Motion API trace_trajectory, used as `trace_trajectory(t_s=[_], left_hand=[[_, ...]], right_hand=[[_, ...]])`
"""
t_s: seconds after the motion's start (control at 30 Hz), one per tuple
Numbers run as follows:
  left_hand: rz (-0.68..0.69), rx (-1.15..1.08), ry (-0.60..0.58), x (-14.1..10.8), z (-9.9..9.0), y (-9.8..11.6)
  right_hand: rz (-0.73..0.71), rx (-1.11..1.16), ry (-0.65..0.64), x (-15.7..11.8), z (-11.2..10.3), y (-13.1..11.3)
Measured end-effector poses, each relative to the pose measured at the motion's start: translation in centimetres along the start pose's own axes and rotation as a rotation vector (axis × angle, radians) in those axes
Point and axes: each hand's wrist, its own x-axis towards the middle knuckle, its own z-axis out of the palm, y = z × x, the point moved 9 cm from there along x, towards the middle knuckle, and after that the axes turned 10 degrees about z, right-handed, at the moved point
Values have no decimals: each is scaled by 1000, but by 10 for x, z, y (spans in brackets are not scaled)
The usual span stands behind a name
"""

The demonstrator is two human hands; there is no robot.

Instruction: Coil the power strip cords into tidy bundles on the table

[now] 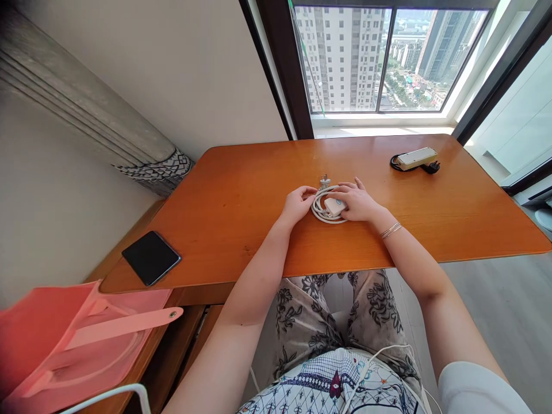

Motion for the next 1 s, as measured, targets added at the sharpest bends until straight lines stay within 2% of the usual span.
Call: trace_trajectory(t_s=[0.17,0.27,0.5,0.73,0.87,1.0], left_hand=[[-38,-75,73,4,-1,-11],[-33,-49,100,5,0,-13],[30,75,5,6,7,-7],[80,154,-5,5,8,-5],[82,138,5,4,7,-4],[93,124,-3,4,8,-4]], right_hand=[[-44,26,8,0,-1,-5],[-67,15,-2,-1,-2,-11],[-59,-11,-1,-7,-2,-18],[-64,42,50,-14,-7,-21],[-128,11,95,-18,-8,-34],[-140,-69,87,-15,2,-48]])
